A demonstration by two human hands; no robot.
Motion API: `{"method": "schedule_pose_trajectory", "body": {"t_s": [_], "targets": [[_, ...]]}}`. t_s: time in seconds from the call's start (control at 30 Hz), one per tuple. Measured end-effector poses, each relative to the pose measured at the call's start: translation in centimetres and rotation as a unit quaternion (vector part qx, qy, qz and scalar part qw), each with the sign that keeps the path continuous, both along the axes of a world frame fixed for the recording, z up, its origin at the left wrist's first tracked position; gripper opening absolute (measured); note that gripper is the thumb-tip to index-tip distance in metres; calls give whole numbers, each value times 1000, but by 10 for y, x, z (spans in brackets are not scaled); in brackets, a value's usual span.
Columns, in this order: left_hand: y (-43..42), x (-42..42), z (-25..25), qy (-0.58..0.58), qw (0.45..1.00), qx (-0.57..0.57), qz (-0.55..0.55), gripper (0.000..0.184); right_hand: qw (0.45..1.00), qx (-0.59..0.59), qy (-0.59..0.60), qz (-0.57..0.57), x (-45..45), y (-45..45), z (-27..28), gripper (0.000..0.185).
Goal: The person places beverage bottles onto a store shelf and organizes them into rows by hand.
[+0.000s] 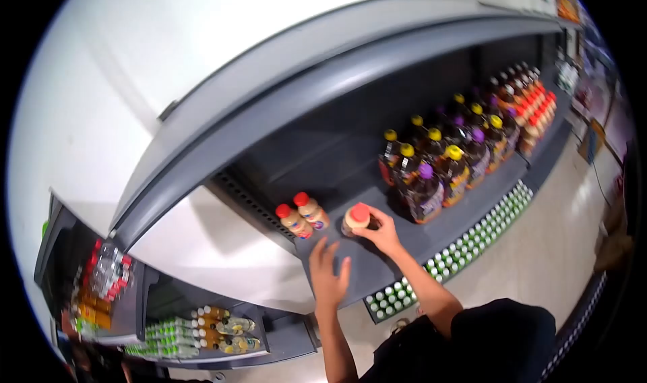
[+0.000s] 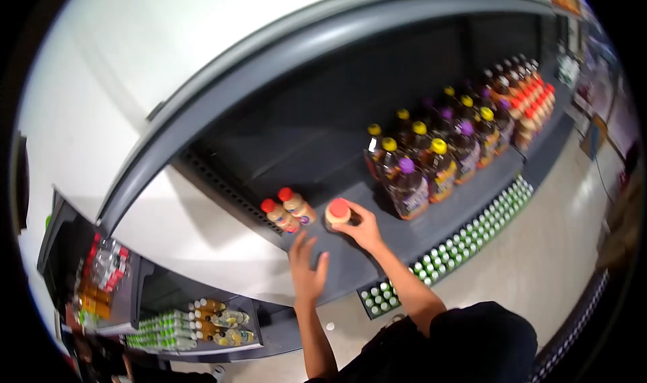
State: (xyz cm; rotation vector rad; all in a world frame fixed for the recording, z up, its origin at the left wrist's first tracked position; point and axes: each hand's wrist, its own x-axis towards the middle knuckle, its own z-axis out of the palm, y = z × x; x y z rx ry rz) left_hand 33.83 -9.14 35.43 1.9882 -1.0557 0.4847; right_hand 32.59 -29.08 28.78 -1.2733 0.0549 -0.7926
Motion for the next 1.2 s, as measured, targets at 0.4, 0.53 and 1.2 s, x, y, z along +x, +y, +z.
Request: {"method": "schedule_pose_trajectory", "body": {"t_s": [0.4, 0.53, 1.2], "targets": [[-38, -72, -35, 379, 865, -215, -250, 91, 993, -111, -23, -17, -132, -15, 88, 67], [-50, -114, -60, 471, 785, -228, -332, 84, 996, -86, -16, -20, -166, -5, 58, 73], [58, -224, -326, 751, 554, 281, -226, 60, 621, 599, 503, -61, -350, 96, -324, 53]]}}
